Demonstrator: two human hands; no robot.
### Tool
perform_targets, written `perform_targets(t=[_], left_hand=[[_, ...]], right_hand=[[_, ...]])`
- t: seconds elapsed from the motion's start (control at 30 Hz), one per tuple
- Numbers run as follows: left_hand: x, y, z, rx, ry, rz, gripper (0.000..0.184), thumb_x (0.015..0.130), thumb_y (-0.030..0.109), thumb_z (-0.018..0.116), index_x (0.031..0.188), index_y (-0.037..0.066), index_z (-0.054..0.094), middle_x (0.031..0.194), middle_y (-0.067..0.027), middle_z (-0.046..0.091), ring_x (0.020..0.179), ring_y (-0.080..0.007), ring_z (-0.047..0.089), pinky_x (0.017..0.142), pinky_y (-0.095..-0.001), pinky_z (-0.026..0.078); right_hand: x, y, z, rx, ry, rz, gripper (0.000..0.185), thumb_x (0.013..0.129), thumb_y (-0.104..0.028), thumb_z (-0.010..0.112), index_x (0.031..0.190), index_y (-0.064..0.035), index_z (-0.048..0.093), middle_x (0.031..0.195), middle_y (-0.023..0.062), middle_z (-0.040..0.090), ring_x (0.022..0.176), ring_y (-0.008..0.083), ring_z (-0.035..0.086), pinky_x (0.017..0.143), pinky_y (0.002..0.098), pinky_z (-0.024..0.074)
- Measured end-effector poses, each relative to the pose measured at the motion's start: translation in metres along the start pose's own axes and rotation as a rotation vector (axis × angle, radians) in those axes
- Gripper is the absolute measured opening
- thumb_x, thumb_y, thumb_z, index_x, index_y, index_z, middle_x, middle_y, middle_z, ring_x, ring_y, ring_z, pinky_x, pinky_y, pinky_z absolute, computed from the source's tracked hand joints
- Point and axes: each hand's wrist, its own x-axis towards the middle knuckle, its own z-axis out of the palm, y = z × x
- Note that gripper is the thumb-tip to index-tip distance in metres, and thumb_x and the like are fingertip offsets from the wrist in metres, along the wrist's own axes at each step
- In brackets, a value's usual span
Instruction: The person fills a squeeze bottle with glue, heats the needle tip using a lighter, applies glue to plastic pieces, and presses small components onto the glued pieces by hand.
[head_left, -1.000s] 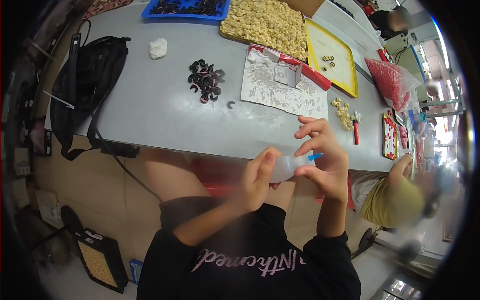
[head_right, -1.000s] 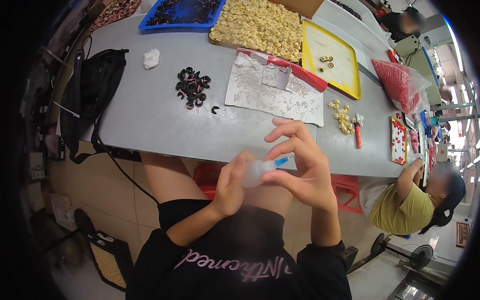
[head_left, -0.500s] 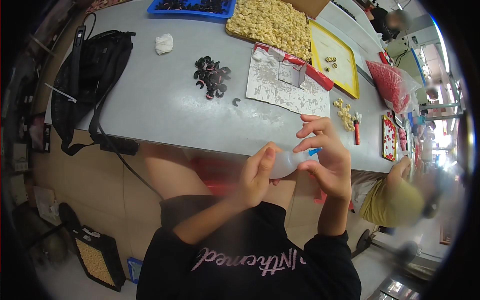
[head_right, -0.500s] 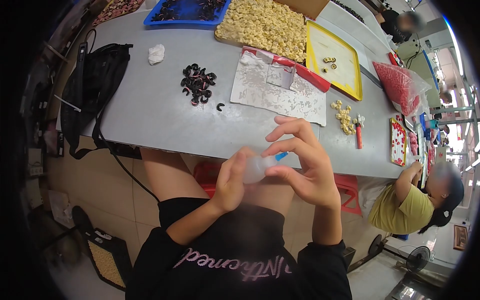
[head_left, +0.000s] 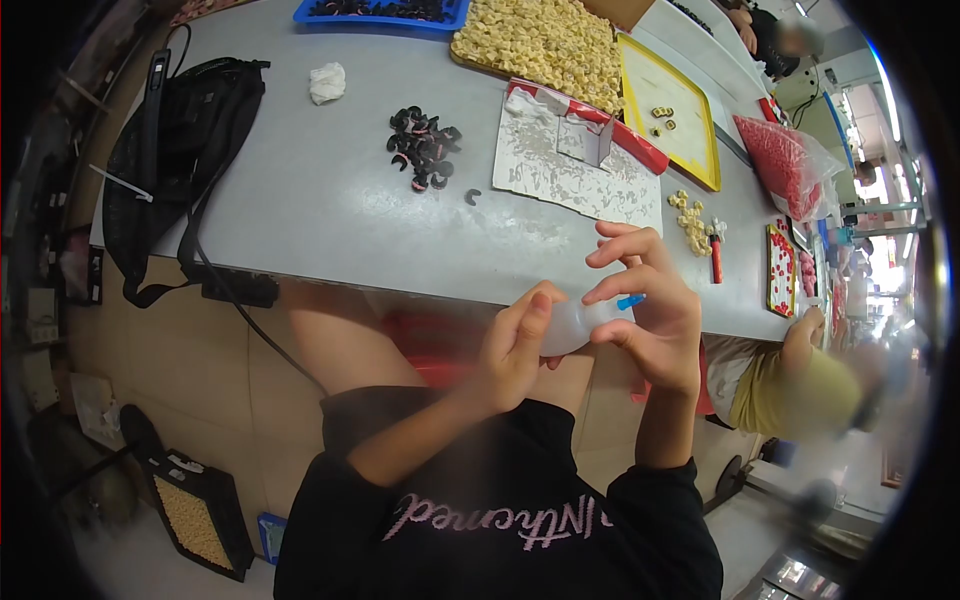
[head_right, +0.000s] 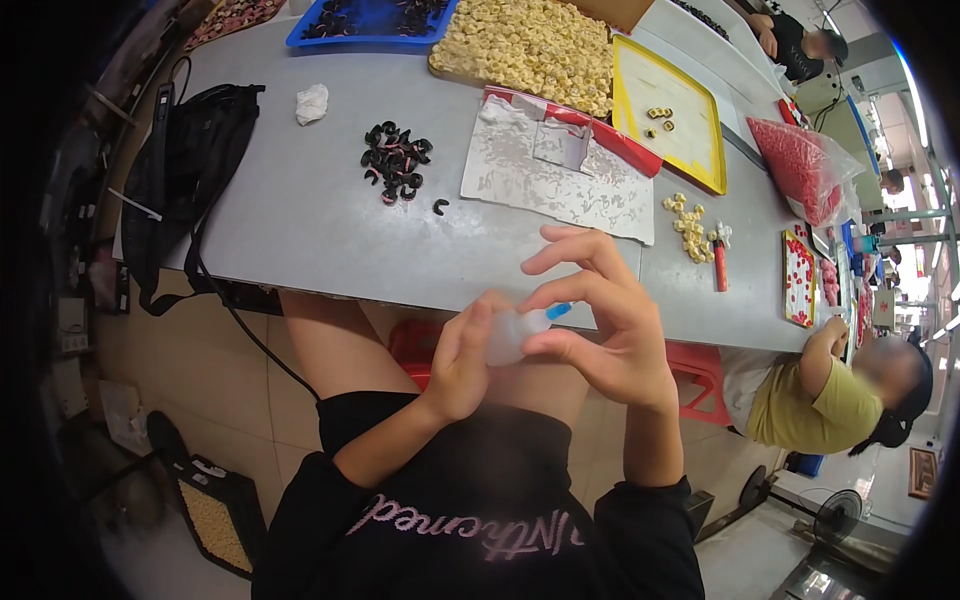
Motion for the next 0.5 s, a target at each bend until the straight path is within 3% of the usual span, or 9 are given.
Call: perform_targets(t=[0.13,0.33,0.5], left_hand=[[0.001,0.001,0.000,-0.153,-0.100,-0.179,0.049,0.098,0.045,0.024,0.085,0.005,0.050,0.060,0.0007,0.044,0.050,-0.0050,0.039,0.048,-0.0198,0.032],[0.007,-0.003,-0.006,-0.507,-0.440,-0.563,0.051,0.095,0.051,0.030,0.088,0.005,0.051,0.054,0.0024,0.039,0.040,-0.0032,0.029,0.041,-0.0195,0.023],[0.006,-0.013,-0.009,-0.787,-0.640,-0.658,0.049,0.095,0.048,0.032,0.091,0.003,0.051,0.053,0.0024,0.039,0.039,-0.0034,0.029,0.041,-0.0192,0.024]], right_hand=[[0.001,-0.002,-0.008,-0.033,-0.089,-0.068,0.030,0.066,-0.025,0.075,0.086,-0.0059,0.065,0.101,0.0075,0.056,0.112,0.0305,0.043,0.097,0.0446,0.0313],[0.007,-0.012,-0.020,-0.112,-0.305,-0.157,0.024,0.073,-0.026,0.068,0.087,-0.0064,0.064,0.099,0.0080,0.056,0.109,0.0325,0.044,0.094,0.0448,0.0317],[0.008,-0.017,-0.026,-0.099,-0.441,-0.194,0.021,0.077,-0.022,0.064,0.089,-0.0045,0.064,0.100,0.0095,0.056,0.109,0.0333,0.044,0.093,0.0446,0.0316]])
